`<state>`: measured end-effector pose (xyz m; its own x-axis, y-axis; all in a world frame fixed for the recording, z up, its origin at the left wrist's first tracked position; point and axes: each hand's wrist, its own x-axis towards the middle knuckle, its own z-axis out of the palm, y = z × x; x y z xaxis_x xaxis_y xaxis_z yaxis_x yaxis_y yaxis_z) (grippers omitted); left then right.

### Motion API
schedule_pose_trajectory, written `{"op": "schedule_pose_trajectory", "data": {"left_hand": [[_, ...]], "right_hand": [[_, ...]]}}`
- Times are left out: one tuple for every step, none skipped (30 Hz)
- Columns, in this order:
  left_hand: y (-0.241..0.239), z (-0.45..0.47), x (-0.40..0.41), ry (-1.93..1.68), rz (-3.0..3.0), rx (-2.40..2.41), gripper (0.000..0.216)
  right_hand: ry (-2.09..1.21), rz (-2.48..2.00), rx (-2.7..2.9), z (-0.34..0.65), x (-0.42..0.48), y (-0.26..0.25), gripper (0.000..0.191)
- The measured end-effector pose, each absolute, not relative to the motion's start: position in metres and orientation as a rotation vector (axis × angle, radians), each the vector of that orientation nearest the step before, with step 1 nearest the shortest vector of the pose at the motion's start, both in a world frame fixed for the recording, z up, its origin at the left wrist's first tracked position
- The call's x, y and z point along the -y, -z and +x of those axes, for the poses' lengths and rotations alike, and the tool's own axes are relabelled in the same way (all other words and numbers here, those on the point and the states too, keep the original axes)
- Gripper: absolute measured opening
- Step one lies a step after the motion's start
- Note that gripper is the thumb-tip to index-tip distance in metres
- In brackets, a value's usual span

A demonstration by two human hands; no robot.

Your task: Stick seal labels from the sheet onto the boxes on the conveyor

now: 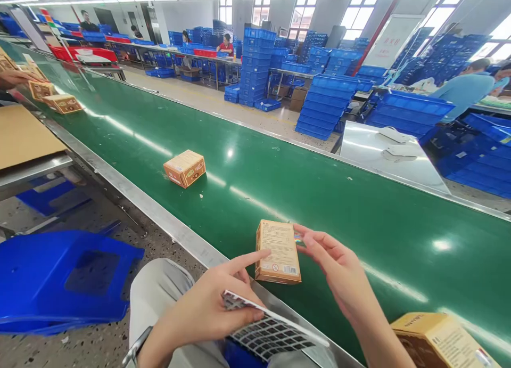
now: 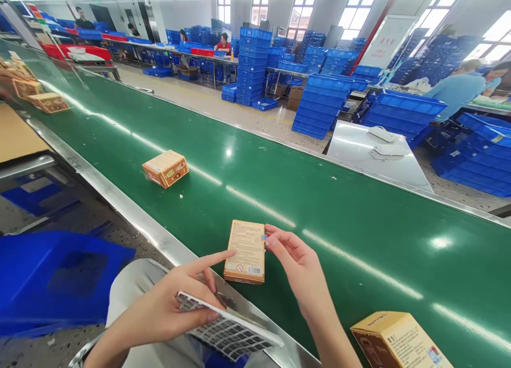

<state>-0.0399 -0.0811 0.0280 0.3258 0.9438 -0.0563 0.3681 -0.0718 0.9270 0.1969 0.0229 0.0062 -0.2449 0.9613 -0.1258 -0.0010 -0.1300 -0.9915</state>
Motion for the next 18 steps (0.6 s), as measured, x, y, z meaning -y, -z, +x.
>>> {"op": "schedule_pose_trajectory", "data": {"left_hand": [[-0.029, -0.040, 0.077, -0.719, 1.644, -1.212, 0.020], [-0.030, -0.039, 0.074, -0.689, 1.656, -1.216, 0.020], [-0.031, -0.038, 0.073, -0.663, 1.667, -1.218, 0.020], [-0.031, -0.036, 0.072, -0.645, 1.672, -1.217, 0.020], [-0.032, -0.034, 0.071, -0.632, 1.672, -1.212, 0.020], [-0.032, -0.031, 0.072, -0.625, 1.671, -1.207, 0.019], [-0.032, -0.029, 0.072, -0.623, 1.666, -1.201, 0.018], [-0.032, -0.027, 0.072, -0.625, 1.661, -1.196, 0.017], [-0.031, -0.024, 0.073, -0.628, 1.655, -1.193, 0.016], [-0.031, -0.022, 0.073, -0.630, 1.651, -1.191, 0.016], [-0.030, -0.019, 0.073, -0.630, 1.648, -1.189, 0.017], [-0.030, -0.017, 0.074, -0.631, 1.646, -1.188, 0.018], [-0.029, -0.014, 0.074, -0.632, 1.646, -1.185, 0.019], [-0.029, -0.012, 0.074, -0.633, 1.647, -1.184, 0.020], [-0.029, -0.009, 0.074, -0.634, 1.647, -1.180, 0.020], [-0.028, -0.007, 0.074, -0.634, 1.646, -1.174, 0.020], [-0.028, -0.005, 0.074, -0.633, 1.643, -1.166, 0.019], [-0.028, -0.003, 0.074, -0.631, 1.636, -1.158, 0.019]], "right_hand": [[-1.542, -1.182, 1.245, 0.193, -0.021, -0.003, 0.034], [-1.568, -1.196, 1.179, 0.189, -0.019, -0.001, 0.035], [-1.571, -1.209, 1.121, 0.187, -0.016, 0.001, 0.035], [-1.560, -1.224, 1.076, 0.186, -0.014, 0.002, 0.035], [-1.548, -1.237, 1.046, 0.185, -0.011, 0.003, 0.035], [-1.538, -1.250, 1.028, 0.185, -0.009, 0.004, 0.034], [-1.529, -1.261, 1.018, 0.185, -0.007, 0.004, 0.034], [-1.523, -1.270, 1.009, 0.186, -0.005, 0.003, 0.034], [-1.516, -1.279, 1.001, 0.187, -0.003, 0.003, 0.034], [-1.510, -1.287, 0.993, 0.189, -0.002, 0.003, 0.034], [-1.502, -1.296, 0.988, 0.190, 0.000, 0.002, 0.034], [-1.489, -1.305, 0.986, 0.191, 0.001, 0.002, 0.034], [-1.472, -1.313, 0.983, 0.192, 0.002, 0.002, 0.034], [-1.450, -1.323, 0.983, 0.193, 0.004, 0.002, 0.034], [-1.424, -1.332, 0.990, 0.194, 0.005, 0.002, 0.035], [-1.392, -1.342, 1.006, 0.196, 0.006, 0.002, 0.035], [-1.352, -1.355, 1.032, 0.197, 0.008, 0.002, 0.035], [-1.306, -1.374, 1.069, 0.198, 0.009, 0.001, 0.035]]}}
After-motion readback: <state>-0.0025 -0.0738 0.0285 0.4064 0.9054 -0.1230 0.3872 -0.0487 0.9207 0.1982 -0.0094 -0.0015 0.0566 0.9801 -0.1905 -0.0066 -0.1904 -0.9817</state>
